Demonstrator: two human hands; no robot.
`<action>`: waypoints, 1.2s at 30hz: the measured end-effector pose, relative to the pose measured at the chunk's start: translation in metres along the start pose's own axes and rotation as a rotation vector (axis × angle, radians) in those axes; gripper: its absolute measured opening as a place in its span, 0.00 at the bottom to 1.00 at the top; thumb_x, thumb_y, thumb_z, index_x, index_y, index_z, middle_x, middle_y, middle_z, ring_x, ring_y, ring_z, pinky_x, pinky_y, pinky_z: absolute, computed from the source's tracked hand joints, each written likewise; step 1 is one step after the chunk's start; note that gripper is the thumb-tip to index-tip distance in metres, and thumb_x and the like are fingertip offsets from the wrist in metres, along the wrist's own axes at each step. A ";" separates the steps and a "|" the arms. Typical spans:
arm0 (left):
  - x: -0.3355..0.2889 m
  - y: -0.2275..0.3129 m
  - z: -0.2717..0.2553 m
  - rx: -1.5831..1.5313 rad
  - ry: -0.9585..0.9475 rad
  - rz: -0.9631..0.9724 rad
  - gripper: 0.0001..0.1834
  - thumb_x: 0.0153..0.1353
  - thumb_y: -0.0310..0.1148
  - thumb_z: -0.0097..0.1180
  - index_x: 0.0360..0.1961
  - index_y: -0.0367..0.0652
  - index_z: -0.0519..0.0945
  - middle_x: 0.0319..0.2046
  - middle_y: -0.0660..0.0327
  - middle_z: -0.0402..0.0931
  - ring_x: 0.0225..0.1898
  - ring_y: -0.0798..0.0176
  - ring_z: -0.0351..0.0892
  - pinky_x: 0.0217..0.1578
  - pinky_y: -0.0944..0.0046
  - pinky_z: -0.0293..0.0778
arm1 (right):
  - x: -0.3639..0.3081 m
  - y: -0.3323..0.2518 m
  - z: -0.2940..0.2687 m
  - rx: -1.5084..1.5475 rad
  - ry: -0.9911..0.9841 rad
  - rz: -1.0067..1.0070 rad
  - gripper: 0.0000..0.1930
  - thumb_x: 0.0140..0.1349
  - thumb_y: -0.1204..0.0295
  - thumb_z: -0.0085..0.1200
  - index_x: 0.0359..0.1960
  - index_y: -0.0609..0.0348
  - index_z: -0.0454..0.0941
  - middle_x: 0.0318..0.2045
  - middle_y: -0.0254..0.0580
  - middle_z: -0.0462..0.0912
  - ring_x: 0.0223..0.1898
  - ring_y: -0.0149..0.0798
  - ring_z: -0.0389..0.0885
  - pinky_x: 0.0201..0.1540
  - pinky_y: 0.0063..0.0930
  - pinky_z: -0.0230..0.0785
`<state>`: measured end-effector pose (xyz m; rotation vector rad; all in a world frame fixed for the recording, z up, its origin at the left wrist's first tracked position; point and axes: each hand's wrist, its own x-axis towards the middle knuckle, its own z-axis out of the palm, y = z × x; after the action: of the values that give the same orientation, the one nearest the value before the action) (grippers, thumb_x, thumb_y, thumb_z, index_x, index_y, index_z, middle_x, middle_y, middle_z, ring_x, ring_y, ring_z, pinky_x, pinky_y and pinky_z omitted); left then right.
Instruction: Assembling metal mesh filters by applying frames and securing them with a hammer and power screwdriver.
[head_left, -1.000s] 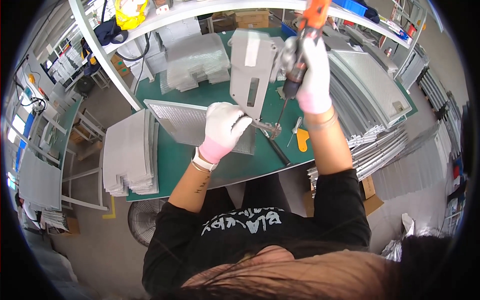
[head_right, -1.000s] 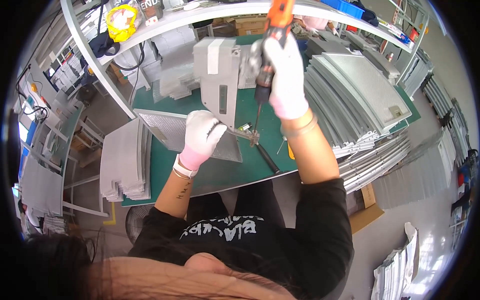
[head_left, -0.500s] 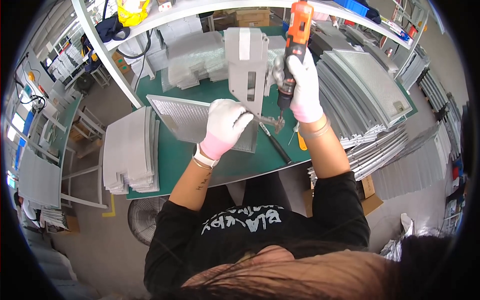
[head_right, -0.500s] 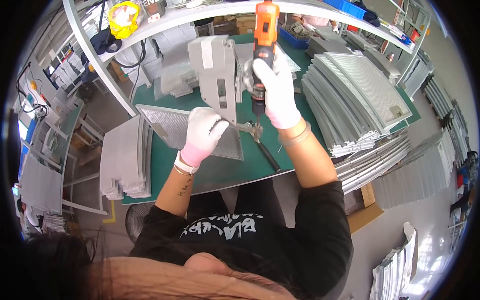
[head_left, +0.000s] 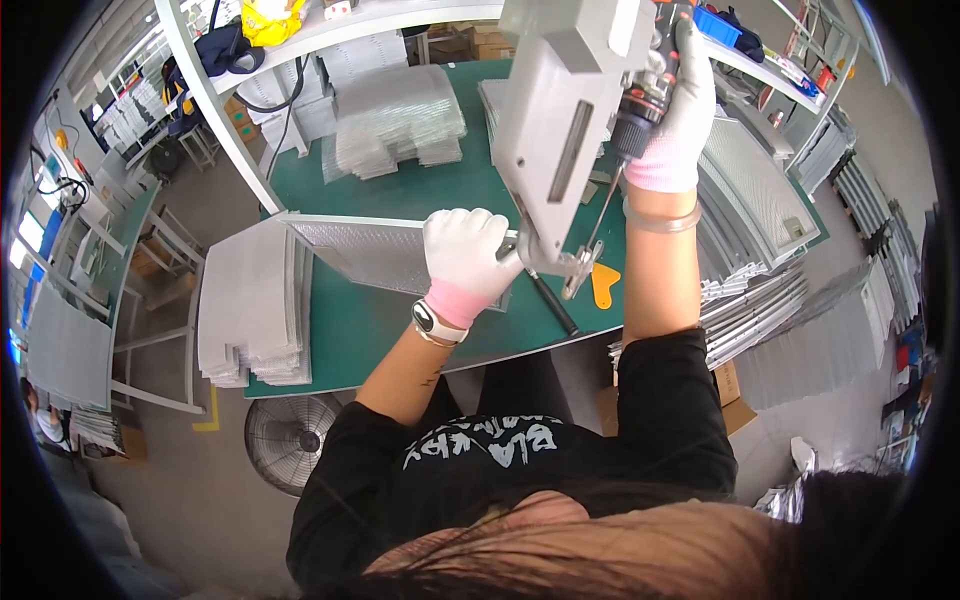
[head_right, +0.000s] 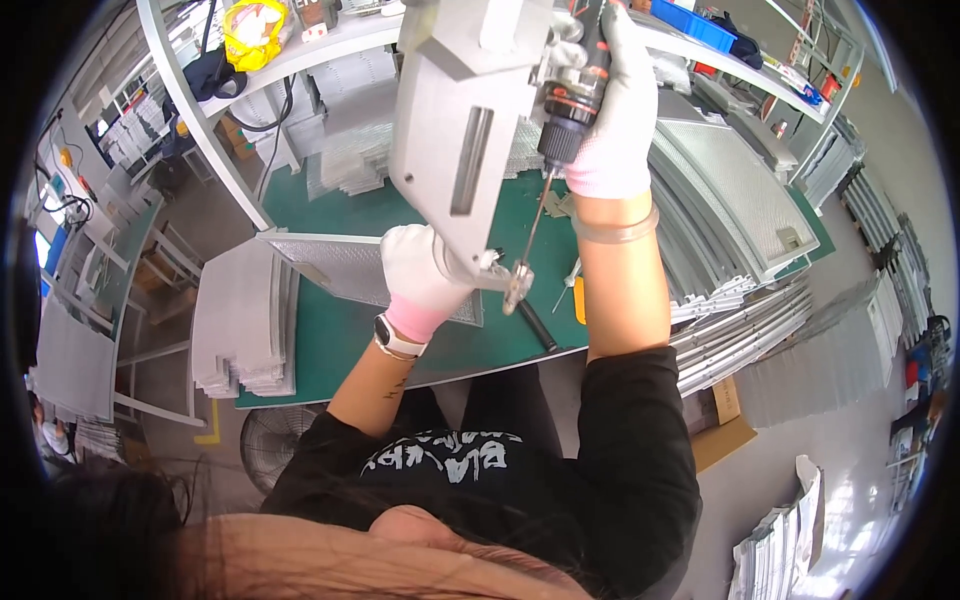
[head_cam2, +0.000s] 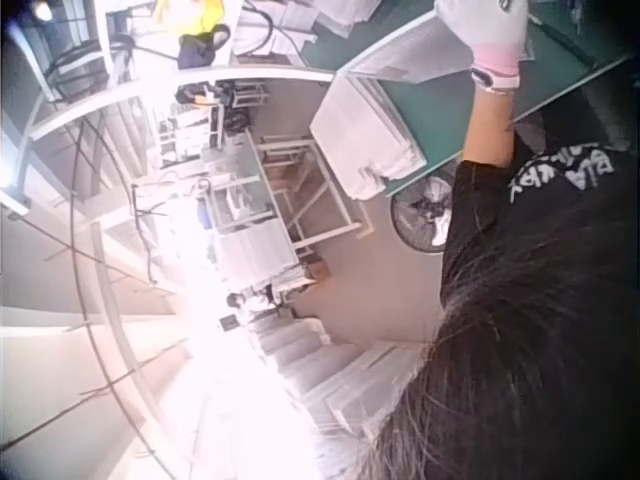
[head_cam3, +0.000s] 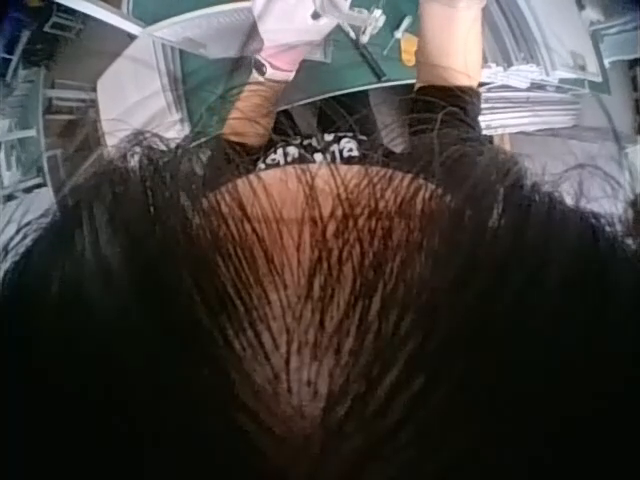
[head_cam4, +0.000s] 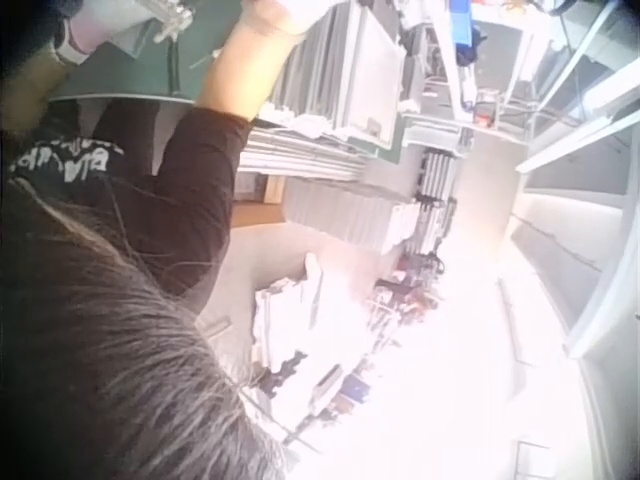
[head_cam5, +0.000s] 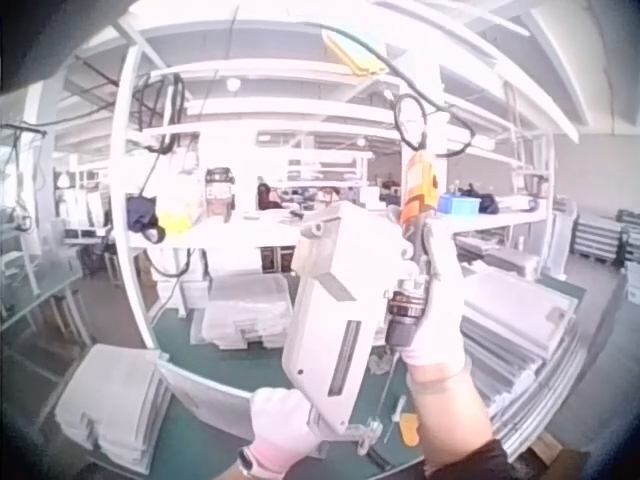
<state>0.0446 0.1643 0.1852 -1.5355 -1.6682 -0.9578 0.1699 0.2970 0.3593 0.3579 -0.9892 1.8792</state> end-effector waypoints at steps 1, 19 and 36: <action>0.000 0.002 0.006 -0.009 0.001 0.001 0.16 0.45 0.42 0.63 0.13 0.46 0.71 0.13 0.63 0.65 0.19 0.55 0.68 0.27 0.53 0.61 | 0.004 -0.002 0.006 0.006 -0.045 -0.037 0.06 0.69 0.64 0.54 0.41 0.51 0.75 0.26 0.31 0.79 0.23 0.26 0.78 0.26 0.19 0.73; 0.006 0.000 0.015 -0.109 0.042 -0.058 0.07 0.39 0.36 0.66 0.20 0.51 0.80 0.18 0.68 0.74 0.19 0.59 0.71 0.29 0.54 0.62 | 0.030 0.066 0.010 -0.319 -0.203 0.032 0.11 0.69 0.61 0.52 0.42 0.55 0.72 0.28 0.33 0.78 0.25 0.25 0.75 0.26 0.19 0.69; -0.006 -0.004 0.020 -0.366 0.165 -0.020 0.07 0.39 0.32 0.67 0.20 0.47 0.79 0.20 0.64 0.73 0.22 0.58 0.71 0.24 0.58 0.65 | 0.007 0.106 0.000 -0.015 -0.564 0.305 0.34 0.64 0.51 0.53 0.63 0.62 0.62 0.20 0.32 0.69 0.17 0.21 0.62 0.20 0.16 0.54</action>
<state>0.0409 0.1785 0.1696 -1.6199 -1.4499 -1.4216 0.0765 0.2779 0.3127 0.7947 -1.4985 2.0879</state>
